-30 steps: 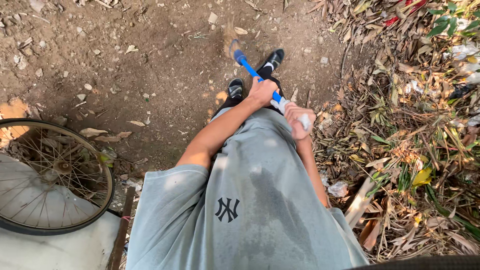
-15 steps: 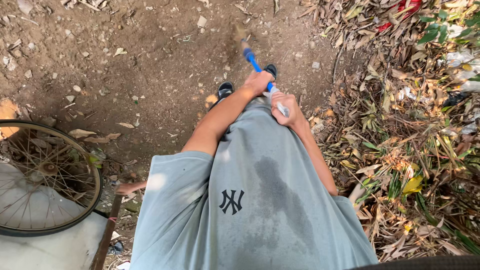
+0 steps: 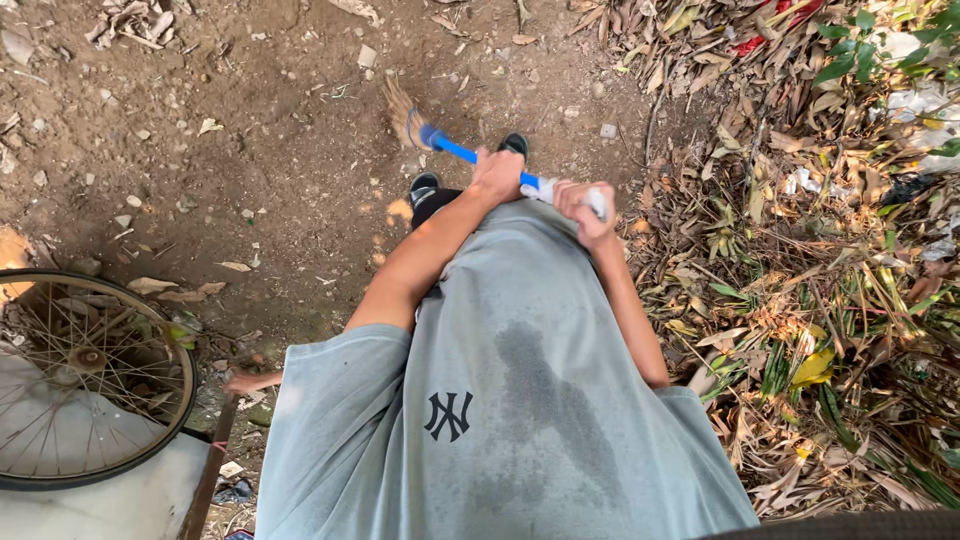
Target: The person sweeps dry leaves and debris on a dirt ground using a blue broom. A child briefly walks through the scene. The person continues sweeping the same area repeatedly.
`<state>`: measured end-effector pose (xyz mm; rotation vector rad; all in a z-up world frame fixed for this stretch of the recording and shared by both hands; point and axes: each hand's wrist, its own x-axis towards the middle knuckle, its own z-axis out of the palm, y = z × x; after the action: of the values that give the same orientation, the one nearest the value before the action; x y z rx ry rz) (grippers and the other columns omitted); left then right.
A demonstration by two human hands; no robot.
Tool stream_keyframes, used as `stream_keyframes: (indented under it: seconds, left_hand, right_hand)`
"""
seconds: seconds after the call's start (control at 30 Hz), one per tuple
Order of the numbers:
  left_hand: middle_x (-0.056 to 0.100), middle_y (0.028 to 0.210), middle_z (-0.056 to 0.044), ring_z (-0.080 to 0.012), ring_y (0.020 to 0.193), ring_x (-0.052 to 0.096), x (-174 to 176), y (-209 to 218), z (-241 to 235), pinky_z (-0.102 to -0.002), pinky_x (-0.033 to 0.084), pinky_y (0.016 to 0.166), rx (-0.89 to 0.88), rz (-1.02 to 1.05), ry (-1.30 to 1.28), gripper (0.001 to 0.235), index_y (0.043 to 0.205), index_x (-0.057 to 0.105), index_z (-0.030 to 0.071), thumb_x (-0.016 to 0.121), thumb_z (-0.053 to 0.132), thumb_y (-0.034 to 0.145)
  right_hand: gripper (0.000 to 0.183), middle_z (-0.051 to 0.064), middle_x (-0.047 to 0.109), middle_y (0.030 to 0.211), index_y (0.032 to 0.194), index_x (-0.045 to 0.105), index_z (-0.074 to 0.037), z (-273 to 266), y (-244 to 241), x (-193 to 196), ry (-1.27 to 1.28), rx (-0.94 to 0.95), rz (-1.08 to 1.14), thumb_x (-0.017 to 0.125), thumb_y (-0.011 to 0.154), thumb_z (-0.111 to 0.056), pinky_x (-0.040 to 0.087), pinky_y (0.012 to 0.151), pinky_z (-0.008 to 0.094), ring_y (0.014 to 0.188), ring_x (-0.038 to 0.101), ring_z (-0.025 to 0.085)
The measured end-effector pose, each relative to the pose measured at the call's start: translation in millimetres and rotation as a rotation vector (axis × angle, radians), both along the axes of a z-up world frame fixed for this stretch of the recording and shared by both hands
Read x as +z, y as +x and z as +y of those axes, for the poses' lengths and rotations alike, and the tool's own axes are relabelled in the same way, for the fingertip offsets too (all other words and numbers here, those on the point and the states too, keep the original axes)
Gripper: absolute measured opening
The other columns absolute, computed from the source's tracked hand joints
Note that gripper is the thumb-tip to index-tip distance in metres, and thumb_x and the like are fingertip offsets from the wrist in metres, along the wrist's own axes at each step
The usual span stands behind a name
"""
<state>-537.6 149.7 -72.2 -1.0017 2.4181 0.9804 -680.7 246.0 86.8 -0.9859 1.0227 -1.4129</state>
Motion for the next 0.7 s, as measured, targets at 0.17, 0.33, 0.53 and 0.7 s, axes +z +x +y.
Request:
stream_keyframes:
  seconds: [0.17,0.33,0.53,0.7]
  left_hand:
    - [0.075,0.089,-0.013,-0.0337,0.089,0.073,-16,-41,14,-0.057,0.042,0.078,-0.076,0.085,0.044,0.024,0.080,0.077,0.018,0.066,0.039,0.084]
    - [0.069,0.078,-0.009,-0.0310,0.077,0.068,-43,-99,23,-0.047,0.041,0.071,0.307,0.489,0.422,0.024,0.073,0.070,0.016,0.061,0.030,0.091]
    - [0.062,0.077,-0.009,-0.0285,0.083,0.064,-42,-110,17,-0.041,0.039,0.076,0.184,0.548,-0.041,0.024,0.068,0.065,0.015,0.072,0.022,0.090]
    - [0.067,0.080,-0.003,-0.0258,0.093,0.065,-9,-45,-6,-0.053,0.037,0.084,0.222,0.389,-0.186,0.005,0.072,0.069,0.020,0.071,0.017,0.069]
  right_hand:
    - [0.011,0.012,0.054,0.065,0.063,0.051,0.000,18,-26,-6,-0.006,0.194,0.386,0.057,0.072,-0.004,0.046,0.074,0.040,0.064,0.053,0.029]
    - [0.017,0.015,0.049,0.064,0.063,0.047,0.000,22,-35,4,-0.079,0.222,0.668,0.063,0.067,0.000,0.048,0.078,0.041,0.066,0.051,0.035]
    - [0.010,0.012,0.048,0.059,0.059,0.047,0.000,13,-44,16,-0.210,-0.036,0.477,0.056,0.063,-0.003,0.047,0.070,0.040,0.057,0.050,0.031]
    - [0.015,0.011,0.047,0.056,0.057,0.044,0.001,-11,-41,1,-0.144,-0.102,0.146,0.054,0.067,-0.006,0.046,0.070,0.039,0.052,0.048,0.026]
